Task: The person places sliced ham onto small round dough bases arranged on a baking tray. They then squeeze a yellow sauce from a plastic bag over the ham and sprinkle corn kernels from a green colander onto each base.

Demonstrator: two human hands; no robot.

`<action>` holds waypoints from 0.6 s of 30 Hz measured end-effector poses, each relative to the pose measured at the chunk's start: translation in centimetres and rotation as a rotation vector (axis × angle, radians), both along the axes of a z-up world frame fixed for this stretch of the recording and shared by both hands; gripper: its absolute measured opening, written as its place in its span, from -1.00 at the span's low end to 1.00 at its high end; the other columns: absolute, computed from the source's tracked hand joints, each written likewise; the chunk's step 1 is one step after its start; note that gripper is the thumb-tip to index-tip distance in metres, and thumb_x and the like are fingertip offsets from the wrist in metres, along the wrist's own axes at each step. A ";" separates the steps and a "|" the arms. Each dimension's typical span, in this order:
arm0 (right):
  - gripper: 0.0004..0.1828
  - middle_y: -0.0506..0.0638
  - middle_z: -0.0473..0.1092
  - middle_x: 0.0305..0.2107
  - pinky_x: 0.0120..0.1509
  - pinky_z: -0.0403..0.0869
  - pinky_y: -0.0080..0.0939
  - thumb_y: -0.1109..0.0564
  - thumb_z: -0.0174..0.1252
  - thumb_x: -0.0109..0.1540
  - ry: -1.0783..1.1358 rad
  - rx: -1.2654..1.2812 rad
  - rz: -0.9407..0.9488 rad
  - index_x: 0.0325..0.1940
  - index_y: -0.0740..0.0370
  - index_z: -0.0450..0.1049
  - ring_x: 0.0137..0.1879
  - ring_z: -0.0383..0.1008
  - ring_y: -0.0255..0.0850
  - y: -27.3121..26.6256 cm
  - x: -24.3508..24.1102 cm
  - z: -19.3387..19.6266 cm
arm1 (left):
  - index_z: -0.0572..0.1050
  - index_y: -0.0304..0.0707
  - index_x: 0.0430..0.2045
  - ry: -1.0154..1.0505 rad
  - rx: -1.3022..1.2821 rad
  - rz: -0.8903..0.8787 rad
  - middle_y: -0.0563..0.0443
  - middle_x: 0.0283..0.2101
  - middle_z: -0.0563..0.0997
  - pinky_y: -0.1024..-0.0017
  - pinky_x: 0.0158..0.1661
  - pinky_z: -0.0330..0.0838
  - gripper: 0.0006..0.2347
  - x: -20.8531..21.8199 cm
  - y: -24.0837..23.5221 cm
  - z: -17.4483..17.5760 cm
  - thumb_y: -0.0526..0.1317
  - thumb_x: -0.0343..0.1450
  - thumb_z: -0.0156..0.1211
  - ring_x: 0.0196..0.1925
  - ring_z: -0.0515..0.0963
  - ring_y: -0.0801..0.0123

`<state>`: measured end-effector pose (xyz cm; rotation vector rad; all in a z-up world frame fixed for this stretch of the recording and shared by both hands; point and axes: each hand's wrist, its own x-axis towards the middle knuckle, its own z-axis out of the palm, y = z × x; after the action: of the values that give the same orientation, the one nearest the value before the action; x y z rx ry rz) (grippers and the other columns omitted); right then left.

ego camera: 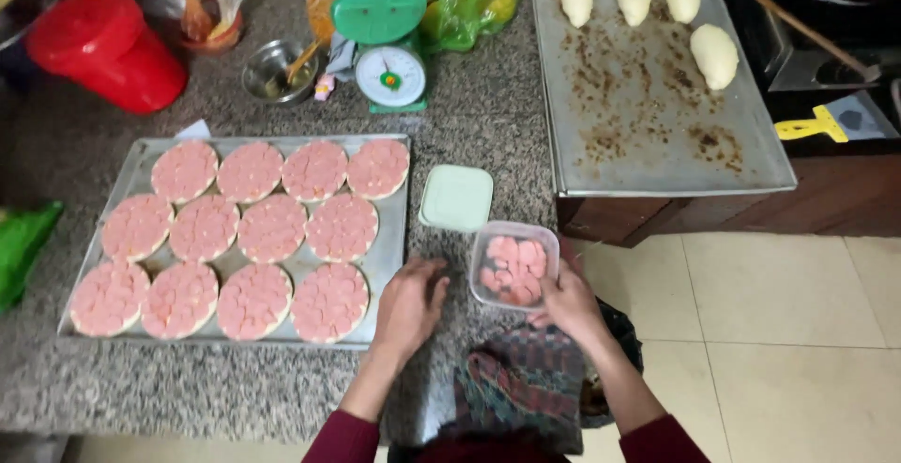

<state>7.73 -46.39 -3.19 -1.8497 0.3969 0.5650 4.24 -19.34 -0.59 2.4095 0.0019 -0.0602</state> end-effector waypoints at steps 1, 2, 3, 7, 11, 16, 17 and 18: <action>-0.40 0.73 0.57 -0.03 -0.29 0.79 0.12 0.05 -0.05 0.46 -0.002 0.002 -0.009 0.58 0.32 0.32 -0.31 0.75 0.31 0.0 0.3 -0.1 | 0.72 -0.29 0.14 -0.002 0.002 -0.009 -0.26 -0.05 0.78 0.00 0.14 0.63 -0.72 1.9 0.4 -2.1 -0.18 0.60 0.24 0.09 0.77 -0.21; -0.40 0.72 0.59 -0.05 -0.29 0.80 0.11 0.05 -0.05 0.45 0.013 0.007 -0.023 0.56 0.33 0.34 -0.32 0.76 0.31 0.0 0.6 -0.3 | 0.73 -0.22 0.10 -0.023 0.092 -0.049 -0.19 -0.08 0.78 0.05 0.12 0.64 -0.75 3.9 0.9 -4.4 -0.17 0.59 0.26 0.08 0.77 -0.13; -0.41 0.71 0.60 -0.07 -0.28 0.81 0.09 0.05 -0.04 0.44 0.034 0.007 -0.036 0.54 0.33 0.35 -0.33 0.77 0.31 -0.1 0.6 -0.6 | 0.75 -0.16 0.06 -0.038 0.178 -0.089 -0.12 -0.10 0.78 0.10 0.11 0.65 -0.77 5.6 1.1 -6.8 -0.16 0.58 0.28 0.06 0.78 -0.04; -0.43 0.75 0.56 0.04 -0.34 0.78 0.09 0.12 -0.01 0.40 0.080 -0.038 -0.096 0.46 0.44 0.42 -0.36 0.75 0.34 0.8 1.4 1.4 | 0.76 -0.18 -0.09 -0.142 0.385 -0.211 -0.14 -0.12 0.74 0.03 0.05 0.67 -0.81 12.1 1.2 -12.5 -0.19 0.54 0.26 0.04 0.76 -0.10; -0.31 0.71 0.53 0.12 -0.32 0.81 0.20 0.02 0.08 0.41 0.136 -0.008 -0.167 0.62 0.33 0.32 -0.34 0.75 0.38 1.2 1.8 1.9 | 0.78 -0.16 -0.18 -0.331 0.659 -0.381 -0.10 -0.16 0.74 0.09 0.08 0.62 -0.86 15.1 0.7 -15.2 -0.27 0.51 0.28 0.04 0.76 0.00; -0.05 0.64 0.31 0.47 -0.11 0.86 0.09 -0.22 -0.05 0.47 0.126 -0.011 -0.162 0.85 0.24 -0.10 -0.12 0.80 0.35 1.3 1.2 6.8 | 0.76 -0.17 -0.13 -0.450 0.741 -0.460 -0.10 -0.12 0.77 0.04 0.11 0.58 -0.85 15.2 0.7 -11.6 -0.29 0.52 0.27 0.11 0.76 0.00; -0.13 0.48 0.40 0.42 0.27 0.65 0.20 -0.33 -0.03 0.47 0.034 -0.184 -0.188 0.75 0.18 0.16 0.17 0.67 0.31 -0.2 0.9 3.5 | 0.71 -0.15 -0.12 -0.429 0.680 -0.408 -0.07 -0.13 0.72 0.04 0.09 0.55 -0.86 15.1 0.7 -9.1 -0.24 0.49 0.30 0.07 0.73 0.04; -0.15 0.33 0.49 0.38 0.64 0.45 0.29 -0.45 0.01 0.47 -0.059 -0.356 -0.212 0.66 0.13 0.41 0.47 0.53 0.27 -1.7 0.5 0.2 | 0.65 -0.12 -0.12 -0.408 0.618 -0.356 -0.04 -0.15 0.67 0.03 0.06 0.52 -0.83 15.0 0.7 -6.5 -0.18 0.45 0.34 0.03 0.71 0.08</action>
<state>8.18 -48.04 -3.01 -2.1238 0.6797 0.3063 19.24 -18.61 -7.13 2.9596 -0.6870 0.3120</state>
